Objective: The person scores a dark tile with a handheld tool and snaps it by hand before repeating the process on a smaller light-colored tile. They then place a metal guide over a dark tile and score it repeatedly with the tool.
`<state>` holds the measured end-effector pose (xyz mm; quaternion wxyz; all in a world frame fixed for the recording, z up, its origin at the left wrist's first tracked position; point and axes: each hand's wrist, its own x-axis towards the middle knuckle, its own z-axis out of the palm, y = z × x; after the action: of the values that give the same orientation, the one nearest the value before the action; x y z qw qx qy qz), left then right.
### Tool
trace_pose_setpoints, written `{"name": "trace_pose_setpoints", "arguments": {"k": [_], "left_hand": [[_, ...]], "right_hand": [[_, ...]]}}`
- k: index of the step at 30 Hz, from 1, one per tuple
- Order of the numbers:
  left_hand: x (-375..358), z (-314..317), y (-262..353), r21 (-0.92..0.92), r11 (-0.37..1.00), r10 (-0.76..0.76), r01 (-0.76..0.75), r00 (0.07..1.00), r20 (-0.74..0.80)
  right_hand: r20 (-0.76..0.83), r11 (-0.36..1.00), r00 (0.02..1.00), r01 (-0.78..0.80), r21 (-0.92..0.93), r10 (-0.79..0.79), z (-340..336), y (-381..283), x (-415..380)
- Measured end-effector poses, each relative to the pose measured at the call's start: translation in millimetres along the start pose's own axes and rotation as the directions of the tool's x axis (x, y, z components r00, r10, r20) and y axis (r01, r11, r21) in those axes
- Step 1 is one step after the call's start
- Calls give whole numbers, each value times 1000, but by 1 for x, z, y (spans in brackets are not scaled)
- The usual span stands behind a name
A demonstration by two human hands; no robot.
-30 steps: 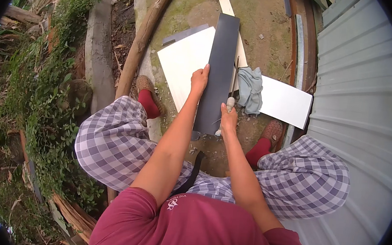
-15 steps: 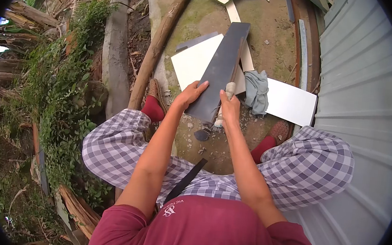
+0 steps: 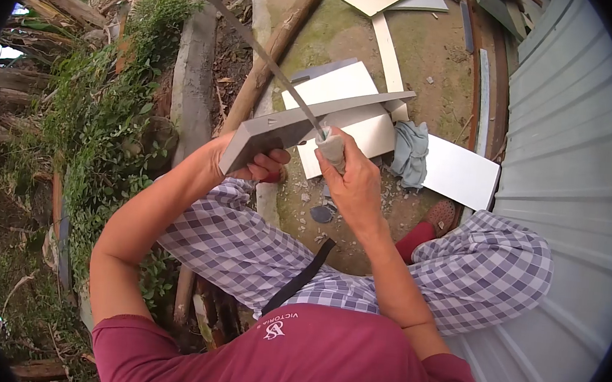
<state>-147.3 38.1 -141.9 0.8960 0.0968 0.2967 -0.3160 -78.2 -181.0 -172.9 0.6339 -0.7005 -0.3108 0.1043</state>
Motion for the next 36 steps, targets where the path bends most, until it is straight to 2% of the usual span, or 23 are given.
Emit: {"name": "trace_pose_setpoints", "arguments": {"k": [1,3,4,6,8,10,12,13,15,17,19,20,22,23,25,27,28,30,32,33,34,35,36], "left_hand": [[-1,3,1,-66,998,-21,21,1000,0],[0,-3,9,-77,995,-58,60,998,25],[-1,-7,13,-80,993,-87,90,995,40],[-4,-11,16,-73,993,-92,95,995,45],[-6,-13,16,-67,995,-71,72,997,14],[-7,-13,17,-97,993,-59,61,998,30],[-7,-12,17,-109,991,-65,76,993,98],[-8,-10,16,-113,991,-55,67,993,102],[-9,-7,14,-71,997,-29,36,995,98],[-7,-13,14,-34,999,0,3,996,86],[-6,-19,16,11,1000,-3,2,999,37],[-6,-21,16,-1,1000,6,-5,999,37],[-5,-19,17,25,1000,-15,14,999,44],[-6,-19,17,21,1000,-10,9,999,48],[-4,-18,15,36,999,-14,13,999,43],[-3,-18,13,37,999,0,0,1000,4],[-3,-17,12,44,999,10,-8,999,-45],[1,-7,8,110,993,51,-50,999,-7],[11,-2,10,107,994,25,-13,993,-113],[21,-4,12,74,997,-26,31,998,-62],[26,-4,15,48,997,-65,66,998,-20],[18,13,11,143,989,44,-27,992,-118],[16,15,12,174,985,28,-12,995,-92]], "right_hand": [[4,1000,1000,-4,-10,4,2,4,-1],[13,979,997,83,-186,-82,6,26,-8],[16,977,997,76,-198,-74,8,41,-10],[-116,949,993,-26,-313,-10,11,82,-13],[-199,919,965,-230,-320,172,7,132,-20],[-260,771,893,-448,-452,367,-6,187,-28],[-359,573,750,-658,-488,556,-22,225,-41],[-353,570,755,-651,-501,552,-27,232,-42],[-377,637,744,-668,-384,553,-34,236,-39],[-283,832,891,-439,-339,355,-18,170,-6],[-4,879,933,-341,-334,361,-10,84,16],[10,879,932,-339,-336,363,-9,73,15],[-14,886,998,-59,-460,59,-8,63,16],[-7,885,998,-54,-463,57,-10,69,17],[-82,799,957,-277,-534,277,-27,107,15],[-258,553,877,-459,-695,404,-44,189,3],[-254,554,883,-449,-701,394,-57,216,-5],[-244,591,771,-616,-521,588,-78,250,-4],[-186,771,850,-525,-361,492,-79,228,32],[-119,804,847,-530,-268,519,-78,201,58],[-54,850,891,-448,-276,452,-73,184,81],[71,884,942,-280,-375,328,-63,165,103],[175,861,940,-180,-476,293,-59,163,123]]}}
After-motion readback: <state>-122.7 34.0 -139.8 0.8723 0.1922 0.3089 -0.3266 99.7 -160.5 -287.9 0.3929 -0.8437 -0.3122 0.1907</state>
